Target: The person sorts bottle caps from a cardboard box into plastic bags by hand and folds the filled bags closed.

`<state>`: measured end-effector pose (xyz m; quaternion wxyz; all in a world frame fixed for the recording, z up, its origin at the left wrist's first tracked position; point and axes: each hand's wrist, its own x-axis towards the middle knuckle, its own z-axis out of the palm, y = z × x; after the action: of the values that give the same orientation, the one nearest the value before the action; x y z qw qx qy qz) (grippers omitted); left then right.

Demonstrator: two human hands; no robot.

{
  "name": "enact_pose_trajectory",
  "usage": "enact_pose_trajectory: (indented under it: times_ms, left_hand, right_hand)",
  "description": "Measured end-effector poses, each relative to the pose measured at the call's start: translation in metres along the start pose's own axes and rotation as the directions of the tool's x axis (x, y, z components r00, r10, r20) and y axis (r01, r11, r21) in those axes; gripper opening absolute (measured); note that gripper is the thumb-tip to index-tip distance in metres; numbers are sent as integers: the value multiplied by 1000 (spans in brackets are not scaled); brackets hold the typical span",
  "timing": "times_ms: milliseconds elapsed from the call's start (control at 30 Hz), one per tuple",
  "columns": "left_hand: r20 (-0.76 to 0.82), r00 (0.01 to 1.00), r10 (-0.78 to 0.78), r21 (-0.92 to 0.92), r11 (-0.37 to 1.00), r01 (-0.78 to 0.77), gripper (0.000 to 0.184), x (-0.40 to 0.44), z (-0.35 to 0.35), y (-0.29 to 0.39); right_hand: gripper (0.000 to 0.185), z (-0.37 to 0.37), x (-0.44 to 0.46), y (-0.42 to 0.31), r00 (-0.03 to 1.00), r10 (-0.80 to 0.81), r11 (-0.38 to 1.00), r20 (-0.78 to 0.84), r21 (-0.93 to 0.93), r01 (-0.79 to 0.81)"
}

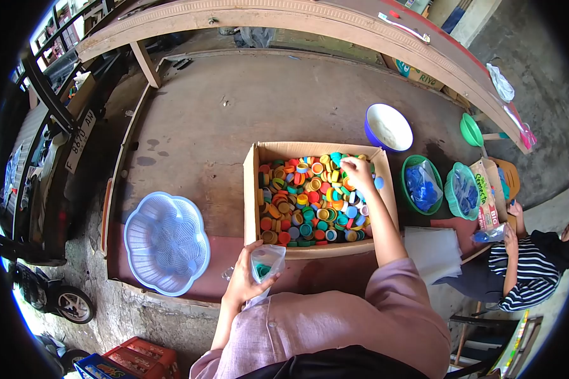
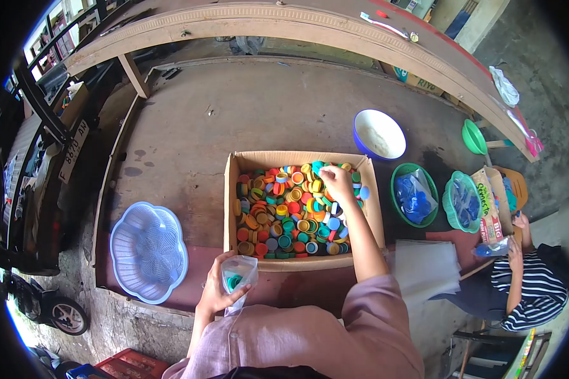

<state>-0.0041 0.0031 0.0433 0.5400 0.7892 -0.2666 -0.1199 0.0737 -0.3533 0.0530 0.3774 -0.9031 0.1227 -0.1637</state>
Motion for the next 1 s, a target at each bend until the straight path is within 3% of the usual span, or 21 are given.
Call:
enact_pose_trajectory:
  times_ms: [33,67,100,167,233,300,367,433,500,567,600,633,667,700,767,833,933,1000]
  left_hand:
    - [-17,1000,9,-2,1000,-9,77,1,1,-2]
    - [-32,999,18,-4,1000,-18,76,0,2,-3]
    - [-27,999,20,-1,1000,-20,76,0,2,-3]
    - [-19,1000,-1,13,1000,2,76,0,2,-3]
    - [-16,1000,10,24,1000,-10,76,1,2,-3]
    - [-16,1000,18,33,999,-17,76,1,1,-1]
    - [9,1000,-6,14,1000,6,78,1,0,1]
    - [4,1000,9,15,1000,-9,77,1,2,-4]
    - [-7,1000,24,18,1000,-24,76,1,3,-6]
    - [-4,1000,-2,26,1000,2,76,0,1,-3]
    - [-5,1000,-3,26,1000,4,76,-1,1,-2]
    - [6,1000,-20,11,1000,20,76,-1,1,-1]
    - [16,999,-34,-4,999,34,77,0,1,-1]
    - [12,999,-32,-5,999,32,77,1,1,-2]
    - [22,999,-35,-23,999,36,77,0,0,-4]
    - [20,999,-34,-25,999,35,77,1,-1,-2]
    - [22,999,-34,-29,999,35,77,1,-1,0]
    - [28,999,-37,-31,999,37,77,1,-1,-1]
  right_hand:
    - [9,-3,-5,-12,953,286,814,101,500,-298]
    - [14,-14,-10,-10,885,286,618,368,635,-464]
    - [14,-16,-16,-18,885,288,615,365,638,-463]
    - [16,-15,-34,-39,901,111,472,420,775,-420]
    - [15,-9,-56,-59,888,32,548,459,734,-400]
    - [17,-3,-89,-114,844,-6,662,537,634,-399]
    - [21,22,-113,-123,769,-293,862,568,504,-44]
    - [27,27,-126,-141,698,-331,922,635,375,96]
    - [32,27,-118,-138,795,-336,915,505,374,148]
    - [25,38,-88,-100,930,-279,920,240,345,186]
    - [20,28,-65,-92,977,-73,984,201,172,38]
    - [19,23,-44,-73,984,128,983,127,116,-143]
    - [22,22,-26,-48,996,80,989,-42,-119,-84]
    - [25,21,-10,-26,981,-12,933,-193,-354,-58]
    - [34,19,9,-3,974,-85,741,-212,-666,-81]
    - [38,24,22,0,970,-44,702,-238,-698,-140]
    - [41,27,33,-4,991,-16,507,-135,-855,-108]
    - [41,31,35,-8,991,55,500,-122,-856,-133]
